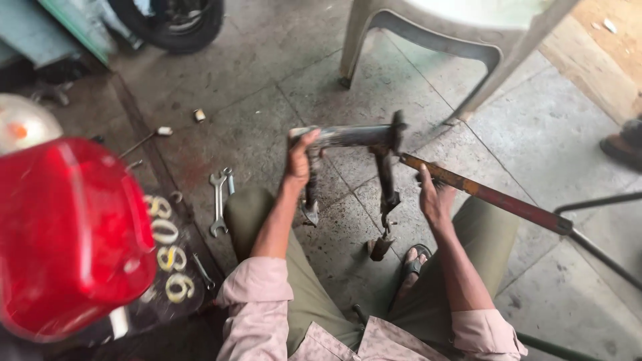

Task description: The person sits on the floor of a motorcycle repair shop holding a metal steering stem across their lap. They file rust and debris off the metal tube with a flat file, rotating the part to work different sides, then fit a wrench onto a bolt on the part.

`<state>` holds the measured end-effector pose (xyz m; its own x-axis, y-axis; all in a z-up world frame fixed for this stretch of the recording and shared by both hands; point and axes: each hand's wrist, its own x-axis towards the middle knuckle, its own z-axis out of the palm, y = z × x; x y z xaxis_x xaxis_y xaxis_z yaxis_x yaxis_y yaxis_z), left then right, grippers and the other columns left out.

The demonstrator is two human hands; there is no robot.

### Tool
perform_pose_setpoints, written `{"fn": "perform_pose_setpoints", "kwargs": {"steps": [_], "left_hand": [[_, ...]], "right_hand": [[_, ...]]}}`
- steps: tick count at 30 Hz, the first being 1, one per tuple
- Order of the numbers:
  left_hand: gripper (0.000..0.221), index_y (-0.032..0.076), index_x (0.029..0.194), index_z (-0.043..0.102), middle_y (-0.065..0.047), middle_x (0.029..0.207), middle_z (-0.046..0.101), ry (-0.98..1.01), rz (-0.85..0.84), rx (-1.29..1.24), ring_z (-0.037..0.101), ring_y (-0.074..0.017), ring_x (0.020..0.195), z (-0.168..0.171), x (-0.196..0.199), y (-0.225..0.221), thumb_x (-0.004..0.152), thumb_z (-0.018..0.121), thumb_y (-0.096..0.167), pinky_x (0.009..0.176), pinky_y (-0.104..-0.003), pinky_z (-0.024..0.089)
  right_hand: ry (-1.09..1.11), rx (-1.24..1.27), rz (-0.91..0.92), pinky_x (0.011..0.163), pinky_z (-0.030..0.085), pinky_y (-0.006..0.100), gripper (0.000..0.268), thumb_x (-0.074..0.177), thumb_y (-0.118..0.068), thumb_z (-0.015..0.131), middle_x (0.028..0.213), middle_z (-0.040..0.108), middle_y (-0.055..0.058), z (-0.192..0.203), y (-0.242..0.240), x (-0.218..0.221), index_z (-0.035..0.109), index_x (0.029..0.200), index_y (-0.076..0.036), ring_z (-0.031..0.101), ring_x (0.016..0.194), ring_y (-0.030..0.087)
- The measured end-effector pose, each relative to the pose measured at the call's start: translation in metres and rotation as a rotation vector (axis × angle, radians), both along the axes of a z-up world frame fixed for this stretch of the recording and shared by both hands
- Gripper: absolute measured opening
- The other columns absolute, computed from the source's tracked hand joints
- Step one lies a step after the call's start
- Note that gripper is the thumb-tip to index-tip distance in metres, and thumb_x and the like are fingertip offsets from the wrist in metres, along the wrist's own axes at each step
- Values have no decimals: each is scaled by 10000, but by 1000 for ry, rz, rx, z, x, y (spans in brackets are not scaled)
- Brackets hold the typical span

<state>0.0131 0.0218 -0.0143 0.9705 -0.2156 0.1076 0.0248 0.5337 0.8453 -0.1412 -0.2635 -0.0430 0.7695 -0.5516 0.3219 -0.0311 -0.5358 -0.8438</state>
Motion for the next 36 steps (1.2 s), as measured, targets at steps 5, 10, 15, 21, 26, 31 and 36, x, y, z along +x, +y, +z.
{"fn": "perform_pose_setpoints", "kwargs": {"steps": [5, 10, 15, 21, 26, 31, 36], "left_hand": [[318, 25, 903, 670, -82, 753, 669, 25, -81, -133, 636, -174, 582, -34, 18, 5, 884, 743, 334, 545, -328, 514], [280, 77, 871, 681, -64, 723, 675, 163, -72, -63, 644, -178, 574, -47, 22, -8, 885, 686, 357, 539, -343, 494], [301, 62, 784, 640, -59, 709, 637, 16, 49, -100, 618, -180, 562, -40, 19, -26, 922, 734, 313, 526, -373, 513], [254, 24, 913, 675, -102, 799, 671, -44, 76, -127, 656, -220, 609, -36, 12, -20, 902, 766, 260, 534, -378, 546], [335, 48, 1183, 579, -118, 1100, 689, -337, 156, -30, 668, -206, 885, -70, 15, -3, 994, 759, 259, 782, -369, 555], [341, 13, 1053, 654, -40, 925, 625, -394, 156, 72, 582, -128, 817, -29, 3, -4, 998, 769, 330, 764, -301, 486], [396, 46, 876, 704, 1, 736, 676, -360, 209, 123, 673, -117, 666, 15, -15, -27, 899, 736, 439, 601, -305, 572]], "right_hand": [[141, 170, -106, 632, 430, 395, 518, 1104, -463, 518, 769, 610, 96, -40, 7, 5, 767, 1058, -11, 533, 671, 228], [321, 324, -118, 523, 354, 417, 727, 1147, -586, 450, 662, 522, 168, -88, 18, 36, 699, 994, 80, 425, 592, 252], [103, 650, 148, 526, 466, 303, 658, 1074, -509, 437, 651, 671, 74, -36, 41, 74, 699, 808, 34, 601, 578, 138], [-43, 663, 136, 503, 452, 326, 429, 1056, -244, 483, 652, 635, 78, -48, 37, 87, 667, 778, 25, 569, 576, 151], [-203, -46, 183, 549, 477, 343, 296, 1033, -223, 577, 746, 692, 87, -71, 24, 92, 718, 879, -12, 626, 655, 184], [-151, -187, 99, 535, 503, 408, 249, 1027, -217, 593, 808, 733, 144, -126, 7, 99, 715, 910, -34, 679, 670, 253], [-311, 620, 218, 477, 572, 353, 271, 1036, -188, 555, 810, 725, 171, -79, 24, 90, 588, 1077, 77, 715, 614, 230]]}}
